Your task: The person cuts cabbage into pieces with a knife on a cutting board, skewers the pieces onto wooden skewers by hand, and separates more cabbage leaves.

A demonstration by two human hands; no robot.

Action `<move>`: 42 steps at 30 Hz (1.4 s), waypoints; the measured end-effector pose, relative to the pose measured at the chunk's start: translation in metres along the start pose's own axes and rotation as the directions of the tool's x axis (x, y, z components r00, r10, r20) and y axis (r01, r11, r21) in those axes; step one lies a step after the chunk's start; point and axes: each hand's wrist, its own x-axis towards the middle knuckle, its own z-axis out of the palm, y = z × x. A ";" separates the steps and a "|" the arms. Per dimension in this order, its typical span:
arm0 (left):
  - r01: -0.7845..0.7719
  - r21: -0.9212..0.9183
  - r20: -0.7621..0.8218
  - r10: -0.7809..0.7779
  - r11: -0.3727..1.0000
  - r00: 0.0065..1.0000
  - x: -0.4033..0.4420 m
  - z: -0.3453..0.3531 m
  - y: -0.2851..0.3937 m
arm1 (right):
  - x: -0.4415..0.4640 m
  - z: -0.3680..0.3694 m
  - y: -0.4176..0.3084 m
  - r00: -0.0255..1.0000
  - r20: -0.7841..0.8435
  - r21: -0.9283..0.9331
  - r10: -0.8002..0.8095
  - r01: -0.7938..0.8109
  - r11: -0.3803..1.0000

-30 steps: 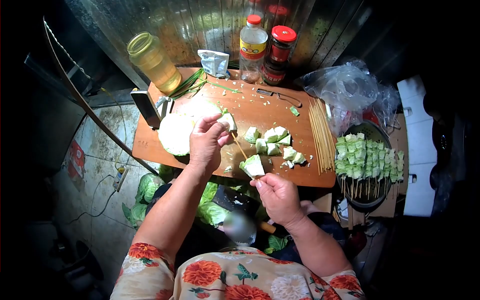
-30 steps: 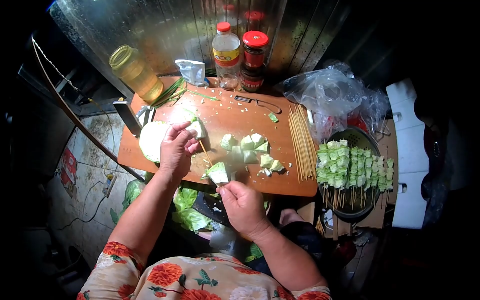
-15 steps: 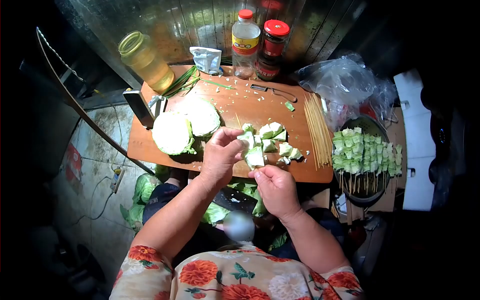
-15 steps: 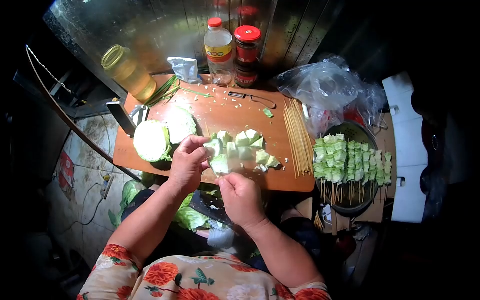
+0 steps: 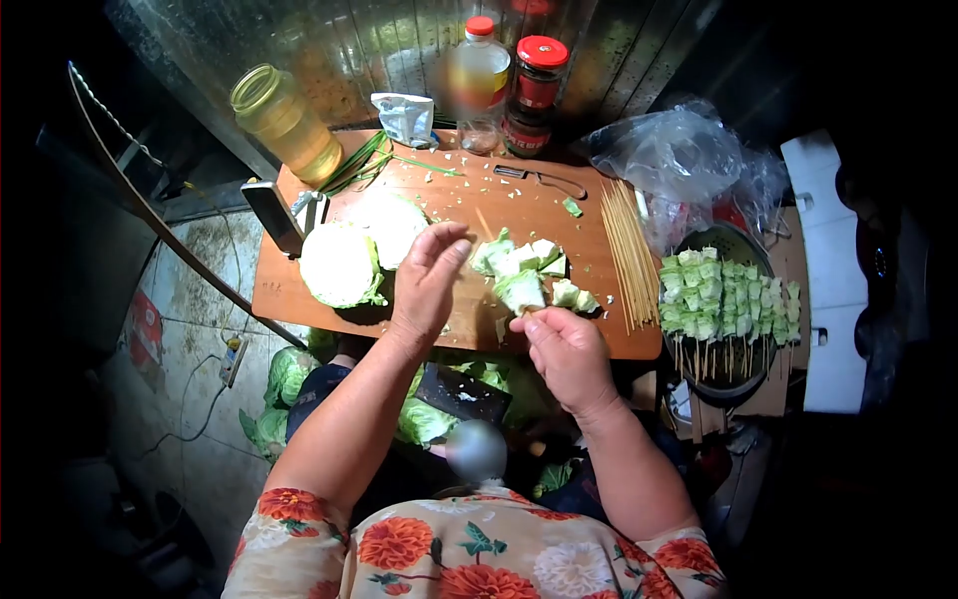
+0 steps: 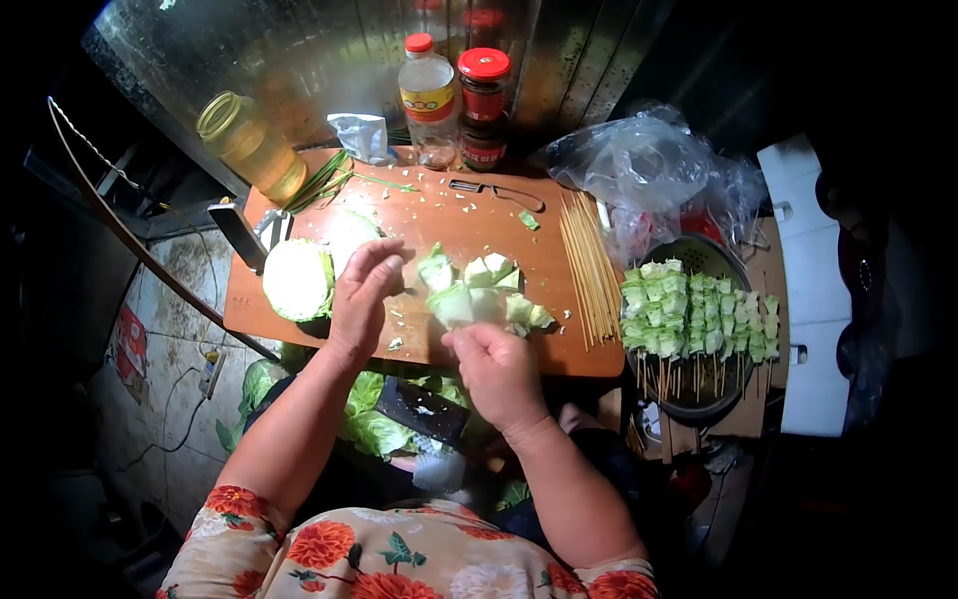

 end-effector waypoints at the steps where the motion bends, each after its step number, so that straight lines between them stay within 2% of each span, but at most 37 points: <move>1: -0.002 -0.014 -0.008 0.002 1.000 1.000 0.007 -0.004 -0.006 | -0.001 -0.004 -0.003 0.999 -0.038 0.067 0.038 -0.035 0.997; 5: 0.071 0.007 -0.057 -0.070 0.997 0.996 0.031 -0.008 -0.034 | -0.003 -0.018 -0.005 0.998 -0.066 0.088 0.024 -0.018 0.996; 7: 0.217 0.204 -0.130 -0.194 0.954 0.972 0.039 -0.004 -0.050 | -0.006 -0.020 -0.009 0.997 -0.078 0.086 0.029 -0.022 0.996; 10: 0.248 0.533 -0.156 -0.194 0.809 0.968 0.046 -0.002 -0.077 | -0.007 -0.026 -0.007 0.995 -0.095 0.062 0.012 -0.006 0.998; 11: 0.247 0.534 -0.149 -0.197 0.809 0.969 0.049 -0.002 -0.082 | -0.008 -0.028 -0.007 0.997 -0.078 0.082 0.004 0.003 0.997; 13: 0.316 0.613 -0.151 -0.285 0.724 0.947 0.052 0.001 -0.081 | -0.010 -0.032 -0.009 0.998 -0.060 0.088 -0.005 0.011 0.996; 18: 0.348 0.612 -0.126 -0.347 0.710 0.929 0.060 0.001 -0.085 | -0.014 -0.038 -0.013 0.998 -0.060 0.092 0.004 0.001 0.996; 20: 0.378 0.619 -0.083 -0.422 0.688 0.903 0.060 0.001 -0.078 | -0.016 -0.039 -0.014 0.999 -0.046 0.059 -0.013 0.015 0.998; 22: 0.392 0.609 -0.105 -0.420 0.689 0.902 0.058 0.005 -0.071 | -0.016 -0.038 -0.014 0.999 -0.046 0.065 -0.018 0.021 0.998; 24: 0.494 0.480 -0.015 -0.556 0.725 0.831 0.060 0.000 -0.077 | -0.017 -0.038 -0.014 0.999 -0.044 0.068 -0.023 0.026 0.997; 28: 0.540 0.484 -0.060 -0.590 0.688 0.805 0.058 -0.002 -0.076 | -0.017 -0.034 -0.014 0.999 -0.043 0.047 -0.028 0.030 0.998; 30: 0.573 0.368 -0.053 -0.599 0.732 0.799 0.056 -0.003 -0.071 | -0.018 -0.032 -0.015 0.999 -0.040 0.043 -0.024 0.026 0.999; 31: 0.572 0.368 -0.056 -0.597 0.733 0.800 0.055 -0.003 -0.065 | -0.017 -0.030 -0.015 0.999 -0.037 0.044 -0.012 0.013 0.999; 33: 0.600 0.086 -0.053 -0.597 0.796 0.800 0.054 -0.006 -0.046 | -0.016 -0.028 -0.013 1.000 -0.029 0.047 -0.003 0.004 0.999; 34: 0.597 0.086 -0.057 -0.594 0.798 0.803 0.052 -0.006 -0.038 | -0.014 -0.027 -0.008 1.000 0.004 0.027 -0.023 0.023 0.999; 36: 0.462 -0.223 0.017 -0.470 0.858 0.882 0.049 -0.006 -0.026 | -0.013 -0.023 -0.006 0.998 0.042 0.009 -0.048 0.048 0.999; 38: 0.444 -0.256 0.023 -0.454 0.859 0.891 0.049 -0.009 -0.020 | -0.013 -0.018 -0.006 0.996 0.087 -0.030 0.001 0.002 1.000; 41: 0.324 -0.492 0.027 -0.358 0.808 0.933 0.044 -0.011 -0.010 | -0.013 -0.011 -0.005 0.994 0.108 -0.034 0.000 0.003 0.999; 42: 0.319 -0.493 0.021 -0.356 0.809 0.934 0.042 -0.013 -0.008 | -0.013 -0.009 -0.005 0.994 0.114 -0.039 -0.004 0.008 0.999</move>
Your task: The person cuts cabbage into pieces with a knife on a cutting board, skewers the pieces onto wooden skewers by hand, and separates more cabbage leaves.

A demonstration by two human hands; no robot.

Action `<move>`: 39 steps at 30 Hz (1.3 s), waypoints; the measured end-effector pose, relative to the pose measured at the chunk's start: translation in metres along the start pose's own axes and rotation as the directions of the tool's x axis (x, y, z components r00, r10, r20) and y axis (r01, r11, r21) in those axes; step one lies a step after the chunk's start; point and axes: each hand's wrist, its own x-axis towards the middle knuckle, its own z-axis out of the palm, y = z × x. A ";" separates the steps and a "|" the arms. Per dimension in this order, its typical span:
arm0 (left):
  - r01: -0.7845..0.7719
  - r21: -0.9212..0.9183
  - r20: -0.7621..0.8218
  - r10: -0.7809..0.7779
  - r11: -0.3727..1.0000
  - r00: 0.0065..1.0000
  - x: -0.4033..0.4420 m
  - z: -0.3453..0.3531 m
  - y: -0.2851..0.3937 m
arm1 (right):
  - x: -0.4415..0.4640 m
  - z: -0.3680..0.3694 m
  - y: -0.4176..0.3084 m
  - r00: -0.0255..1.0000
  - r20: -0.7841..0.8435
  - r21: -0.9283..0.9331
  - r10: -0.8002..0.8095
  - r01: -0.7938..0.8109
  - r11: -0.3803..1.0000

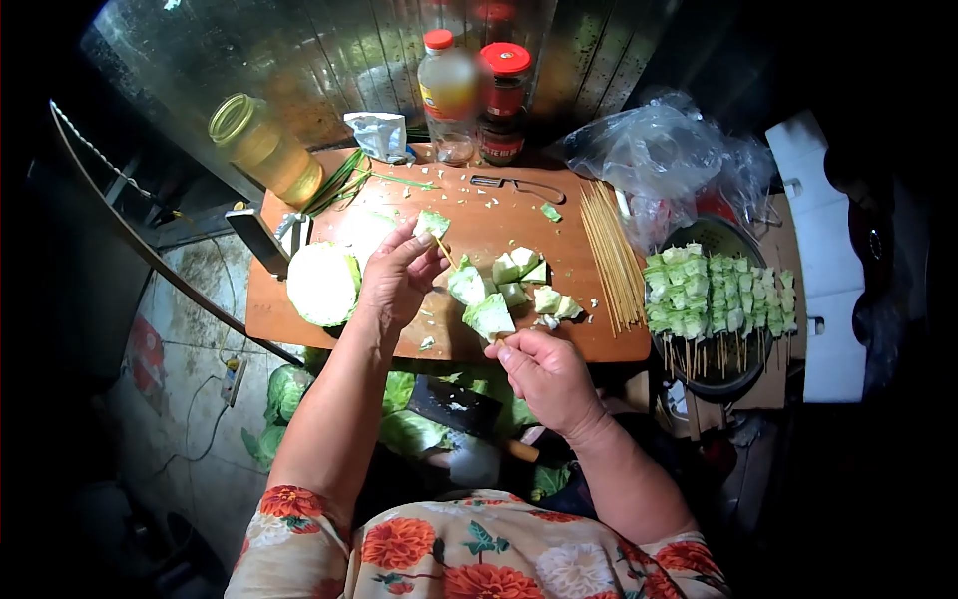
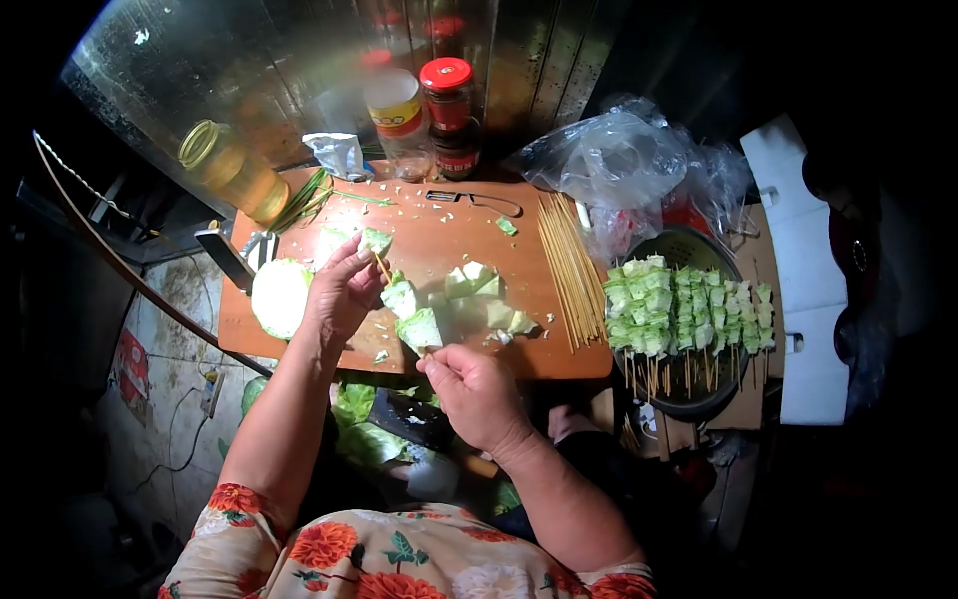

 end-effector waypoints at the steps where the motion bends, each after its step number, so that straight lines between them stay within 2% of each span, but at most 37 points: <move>1: -0.012 0.001 -0.009 0.012 1.000 1.000 -0.003 0.001 0.003 | 0.000 0.002 0.001 1.000 0.006 -0.001 -0.001 0.001 1.000; 6: -0.074 0.061 0.027 0.073 0.995 0.997 -0.010 -0.006 0.012 | 0.002 0.007 0.002 1.000 0.014 -0.002 0.027 -0.027 1.000; 8: -0.154 0.171 0.013 0.154 0.973 0.988 -0.015 -0.002 0.014 | 0.002 0.009 0.001 0.999 0.024 -0.001 0.027 -0.027 1.000; 13: -0.182 0.261 0.027 0.181 0.948 0.983 -0.019 0.000 0.018 | 0.006 0.013 0.000 0.998 0.053 0.035 0.034 -0.036 0.999; 18: -0.202 0.351 0.069 0.190 0.914 0.979 -0.026 0.008 0.020 | 0.003 0.013 -0.003 0.988 0.103 0.257 0.116 -0.139 0.956; 20: -0.187 0.396 0.070 0.173 0.899 0.982 -0.030 0.013 0.020 | 0.001 0.014 -0.001 0.990 0.089 0.265 0.110 -0.130 0.955; 24: -0.187 0.403 0.079 0.169 0.896 0.982 -0.034 0.015 0.019 | -0.001 0.014 0.003 0.996 0.058 0.274 0.068 -0.081 0.958; 26: -0.170 0.243 0.187 0.125 0.955 0.974 -0.033 0.010 0.021 | -0.002 0.016 0.002 0.998 0.039 0.263 0.055 -0.063 0.963; 30: -0.170 0.239 0.166 0.132 0.956 0.977 -0.037 0.015 0.014 | -0.002 0.021 0.005 0.999 -0.032 0.284 0.003 0.006 0.959; 33: -0.189 0.358 0.175 0.133 0.914 0.975 -0.046 0.023 0.010 | 0.000 0.020 0.006 0.998 -0.061 0.253 -0.007 0.022 0.967; 36: -0.205 0.387 0.193 0.138 0.899 0.971 -0.046 0.020 0.010 | 0.000 0.020 0.004 0.997 -0.075 0.293 0.027 -0.004 0.956; 39: -0.200 0.447 0.184 0.129 0.872 0.974 -0.046 0.021 0.010 | 0.001 0.023 0.006 0.998 -0.057 0.251 0.024 -0.009 0.968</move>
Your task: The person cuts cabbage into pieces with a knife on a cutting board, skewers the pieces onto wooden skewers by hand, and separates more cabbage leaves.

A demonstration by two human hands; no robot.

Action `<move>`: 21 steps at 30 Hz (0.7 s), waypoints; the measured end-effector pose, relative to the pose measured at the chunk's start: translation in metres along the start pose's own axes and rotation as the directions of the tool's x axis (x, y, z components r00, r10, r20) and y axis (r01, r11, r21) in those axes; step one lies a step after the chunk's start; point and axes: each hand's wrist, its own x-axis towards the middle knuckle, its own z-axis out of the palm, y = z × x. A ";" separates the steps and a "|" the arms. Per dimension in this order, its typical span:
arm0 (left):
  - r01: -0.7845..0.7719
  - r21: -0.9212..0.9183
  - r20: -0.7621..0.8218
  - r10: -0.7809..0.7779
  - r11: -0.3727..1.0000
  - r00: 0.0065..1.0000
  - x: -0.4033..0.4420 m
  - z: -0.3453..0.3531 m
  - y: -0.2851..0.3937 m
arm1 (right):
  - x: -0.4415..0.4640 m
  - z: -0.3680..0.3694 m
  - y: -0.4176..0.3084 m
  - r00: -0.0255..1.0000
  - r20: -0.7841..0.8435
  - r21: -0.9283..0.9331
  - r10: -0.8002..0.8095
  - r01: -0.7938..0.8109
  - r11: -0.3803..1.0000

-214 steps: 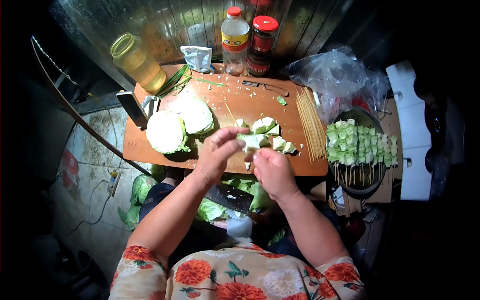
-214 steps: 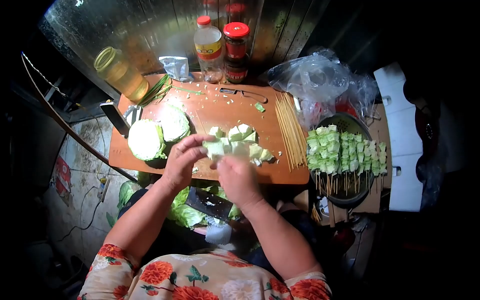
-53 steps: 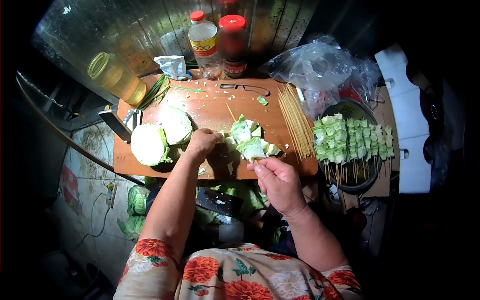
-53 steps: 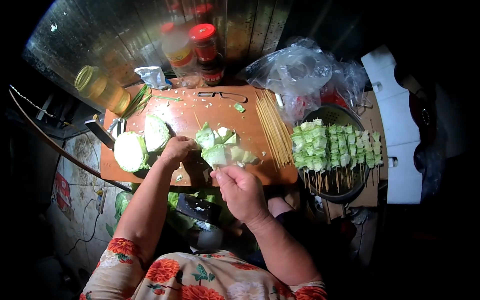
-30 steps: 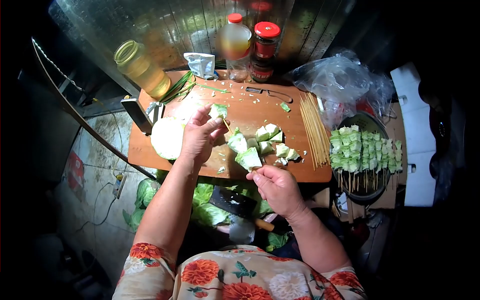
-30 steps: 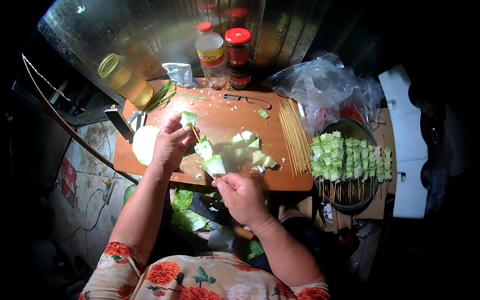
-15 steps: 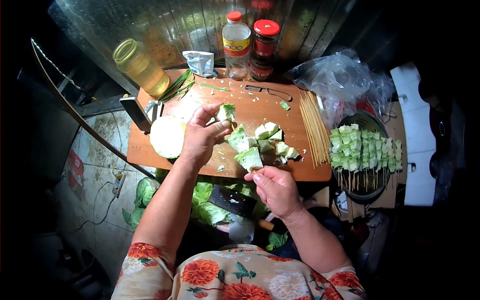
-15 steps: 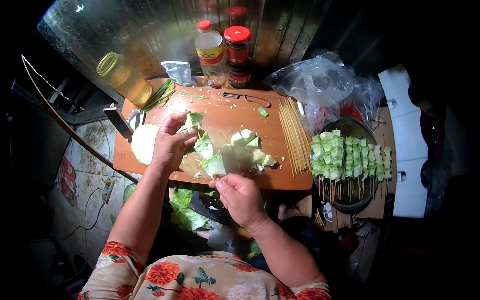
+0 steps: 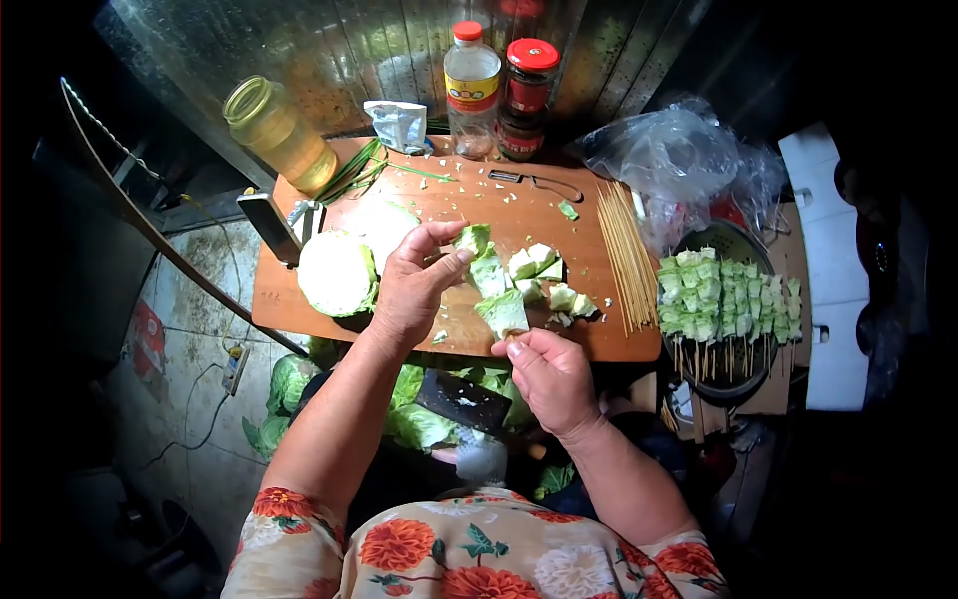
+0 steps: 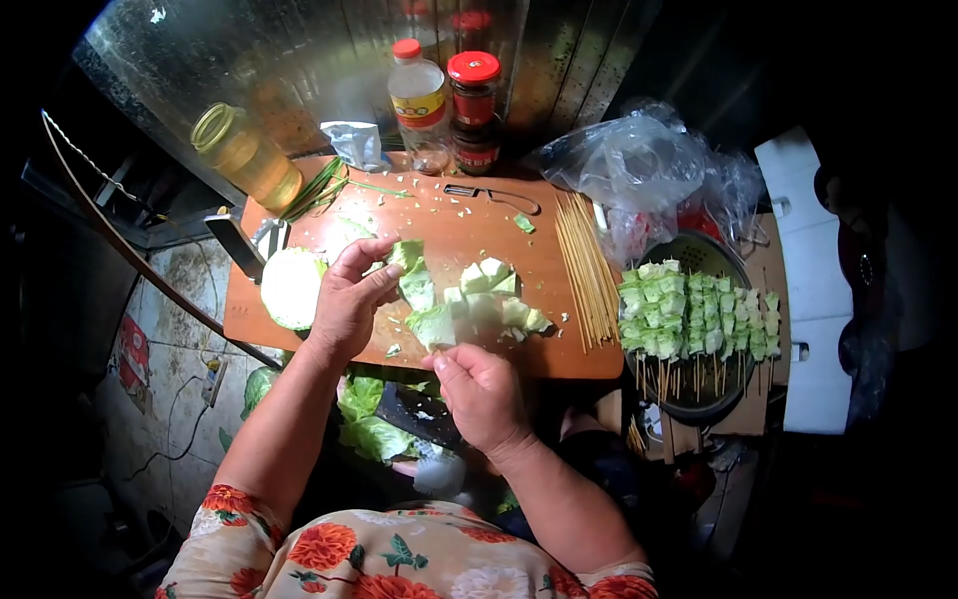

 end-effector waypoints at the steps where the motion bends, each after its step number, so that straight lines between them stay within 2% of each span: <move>1: -0.002 -0.001 -0.002 0.002 1.000 1.000 0.000 0.000 -0.001 | 0.001 0.000 0.000 1.000 0.002 -0.001 -0.001 0.001 1.000; 7: -0.105 -0.065 -0.036 0.102 0.992 0.994 0.003 -0.002 -0.003 | 0.005 -0.004 -0.003 1.000 0.012 -0.122 -0.011 0.013 0.992; 9: -0.097 -0.208 -0.081 0.082 0.973 0.993 0.003 -0.002 -0.001 | 0.004 -0.001 -0.002 1.000 0.020 -0.070 -0.006 0.007 0.998; 11: -0.096 -0.149 -0.120 0.078 0.984 0.990 0.003 -0.001 -0.007 | 0.004 0.000 -0.001 1.000 0.025 -0.085 -0.019 0.021 0.996; 13: 0.045 -0.332 -0.216 -0.123 0.942 0.969 0.002 0.005 -0.009 | 0.005 0.002 0.006 0.995 0.067 -0.162 -0.078 0.088 0.983; 15: 0.167 -0.543 -0.059 -0.236 0.823 0.970 -0.001 0.012 -0.007 | 0.006 0.005 0.010 0.992 0.093 -0.231 -0.089 0.108 0.967; 17: 0.191 -0.635 -0.080 -0.310 0.749 0.947 0.000 0.015 -0.002 | 0.006 0.010 0.014 0.993 0.102 -0.320 -0.051 0.081 0.944; 19: 0.181 -0.660 -0.076 -0.304 0.729 0.950 0.007 0.001 -0.014 | 0.004 0.013 0.011 0.993 0.105 -0.343 -0.052 0.085 0.936; 21: 0.171 -0.685 -0.071 -0.298 0.709 0.952 0.011 -0.004 -0.019 | 0.003 0.011 0.011 0.995 0.102 -0.378 0.023 0.017 0.926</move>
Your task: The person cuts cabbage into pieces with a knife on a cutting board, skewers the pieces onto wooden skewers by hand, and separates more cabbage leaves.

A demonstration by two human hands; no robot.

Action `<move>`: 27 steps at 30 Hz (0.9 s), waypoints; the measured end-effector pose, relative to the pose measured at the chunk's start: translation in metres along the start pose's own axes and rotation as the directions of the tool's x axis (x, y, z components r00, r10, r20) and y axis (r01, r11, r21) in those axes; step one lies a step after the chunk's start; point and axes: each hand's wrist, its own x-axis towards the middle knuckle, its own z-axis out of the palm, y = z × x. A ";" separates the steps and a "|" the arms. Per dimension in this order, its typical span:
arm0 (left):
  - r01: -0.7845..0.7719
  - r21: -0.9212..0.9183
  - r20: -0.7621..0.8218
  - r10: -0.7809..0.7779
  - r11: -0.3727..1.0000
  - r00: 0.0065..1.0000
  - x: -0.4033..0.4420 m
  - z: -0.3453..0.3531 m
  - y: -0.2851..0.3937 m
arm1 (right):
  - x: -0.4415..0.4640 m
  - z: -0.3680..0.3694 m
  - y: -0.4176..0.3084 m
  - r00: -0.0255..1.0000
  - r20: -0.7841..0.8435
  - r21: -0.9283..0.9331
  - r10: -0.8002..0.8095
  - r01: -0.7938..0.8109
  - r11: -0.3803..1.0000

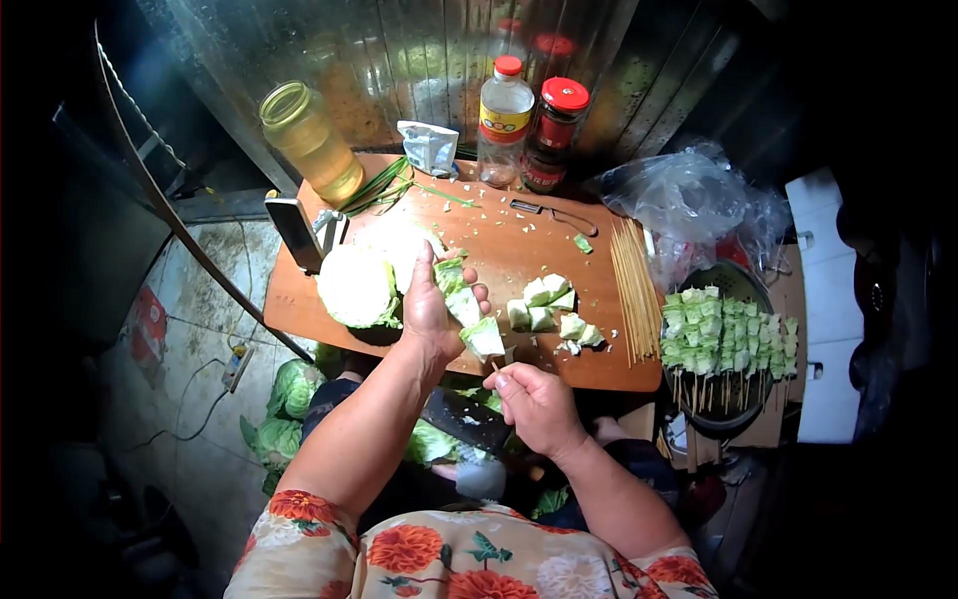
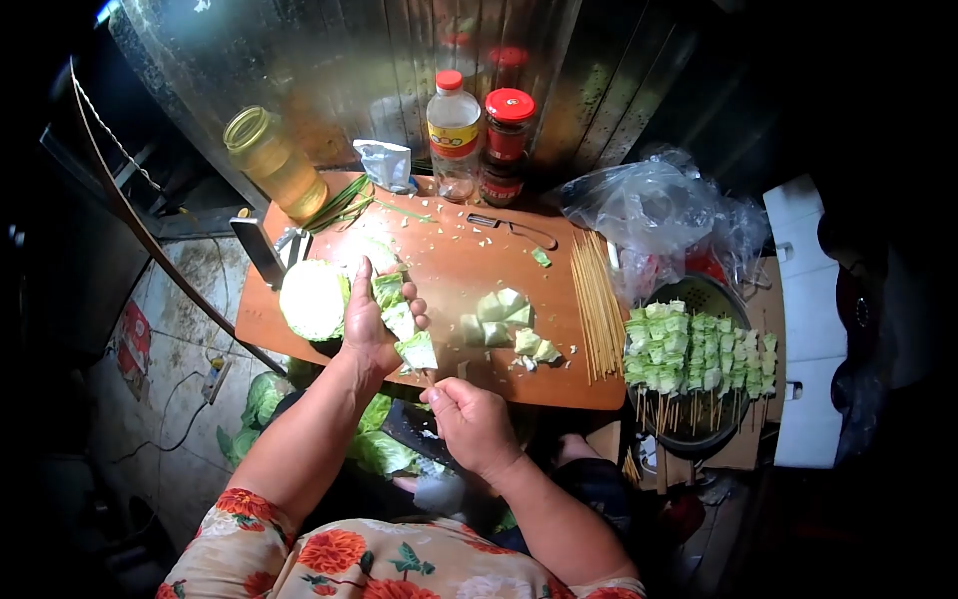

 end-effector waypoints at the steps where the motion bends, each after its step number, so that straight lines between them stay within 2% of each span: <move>1: -0.008 0.003 -0.036 0.008 1.000 0.999 0.000 0.001 0.000 | 0.000 0.001 0.002 1.000 0.001 0.001 0.001 -0.001 1.000; 3: -0.014 0.007 -0.075 0.014 1.000 0.997 0.000 0.002 -0.002 | -0.001 0.005 0.007 0.984 -0.067 -0.182 -0.164 0.149 0.972; 7: -0.005 0.002 -0.087 0.005 1.000 0.996 -0.005 0.000 -0.008 | -0.004 0.009 0.008 0.988 -0.083 -0.164 -0.131 0.116 0.980; 9: 0.016 -0.005 -0.081 -0.016 1.000 0.997 -0.006 -0.001 -0.009 | -0.004 0.010 0.013 0.985 -0.085 -0.063 -0.152 0.147 0.987; 13: 0.036 0.014 -0.115 -0.034 0.999 0.993 -0.008 0.000 -0.012 | -0.004 0.011 0.015 0.991 -0.066 0.002 -0.115 0.115 0.993; 15: 0.049 -0.006 -0.117 -0.049 0.999 0.992 -0.007 0.000 -0.014 | -0.003 0.012 0.016 0.997 -0.030 0.151 -0.073 0.076 0.986; 16: 0.054 -0.005 -0.118 -0.055 0.999 0.992 -0.008 0.000 -0.017 | -0.002 0.012 0.014 0.997 -0.033 0.153 -0.069 0.073 0.986; 18: 0.093 0.022 -0.145 -0.089 0.995 0.985 -0.010 0.002 -0.024 | -0.001 0.010 0.007 0.997 -0.037 0.199 0.070 -0.061 0.978; 24: 0.058 0.096 -0.179 -0.040 0.994 0.983 -0.006 0.008 -0.032 | 0.002 0.003 0.016 0.997 -0.058 0.139 0.053 -0.045 0.989; 27: 0.010 0.093 -0.167 0.006 0.996 0.986 0.000 0.020 -0.034 | 0.008 -0.010 0.010 0.993 -0.086 0.293 0.084 -0.056 0.954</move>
